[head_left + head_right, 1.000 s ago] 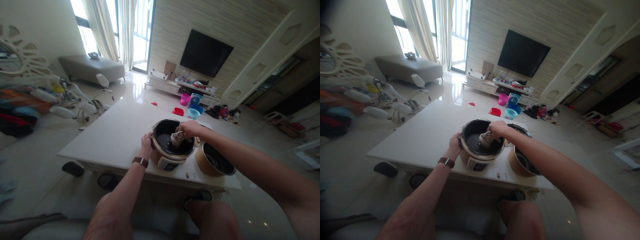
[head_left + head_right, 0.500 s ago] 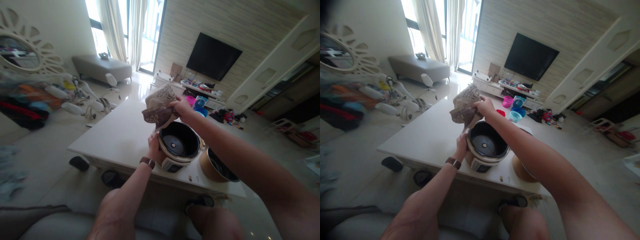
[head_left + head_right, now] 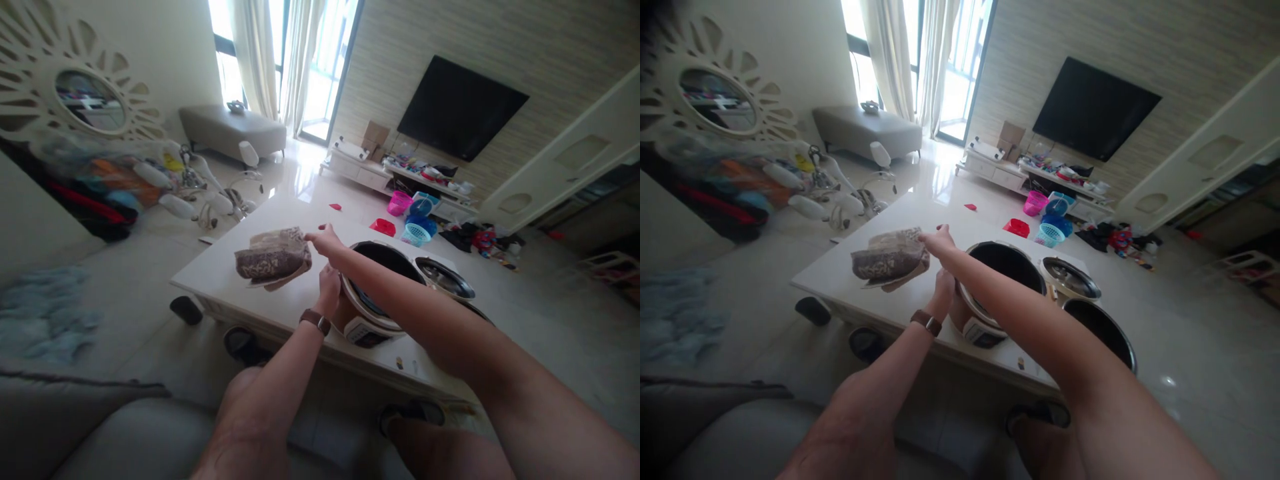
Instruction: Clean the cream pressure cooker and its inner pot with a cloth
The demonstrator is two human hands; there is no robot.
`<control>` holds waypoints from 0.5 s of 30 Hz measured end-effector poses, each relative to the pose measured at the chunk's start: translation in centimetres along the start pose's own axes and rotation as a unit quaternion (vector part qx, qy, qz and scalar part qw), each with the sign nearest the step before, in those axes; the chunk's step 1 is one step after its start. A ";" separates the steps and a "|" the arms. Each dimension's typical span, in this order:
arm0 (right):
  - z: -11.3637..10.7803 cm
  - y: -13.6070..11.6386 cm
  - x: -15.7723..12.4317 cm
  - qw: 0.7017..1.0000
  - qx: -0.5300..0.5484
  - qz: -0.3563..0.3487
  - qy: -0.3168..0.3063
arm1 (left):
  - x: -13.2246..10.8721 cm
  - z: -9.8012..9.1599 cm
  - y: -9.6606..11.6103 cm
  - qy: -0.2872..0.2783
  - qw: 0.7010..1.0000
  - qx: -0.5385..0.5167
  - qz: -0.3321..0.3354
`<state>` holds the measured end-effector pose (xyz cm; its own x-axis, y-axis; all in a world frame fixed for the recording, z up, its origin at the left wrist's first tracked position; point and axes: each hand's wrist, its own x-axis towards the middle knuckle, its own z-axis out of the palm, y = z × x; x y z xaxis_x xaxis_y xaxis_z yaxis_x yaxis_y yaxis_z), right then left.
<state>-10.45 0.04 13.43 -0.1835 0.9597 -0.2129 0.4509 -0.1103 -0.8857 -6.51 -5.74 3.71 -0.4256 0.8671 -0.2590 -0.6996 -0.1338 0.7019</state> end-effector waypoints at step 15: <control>-37.6 13.3 -7.2 0.921 -0.155 0.027 0.357 | 0.6 0.0 -0.3 0.011 0.999 0.040 -0.010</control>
<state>29.76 1.43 18.66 0.4178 0.8923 0.1709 0.6902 -0.1895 -0.6983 -6.60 -5.22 3.35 -0.4252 0.8587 -0.2861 -0.6596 -0.0775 0.7476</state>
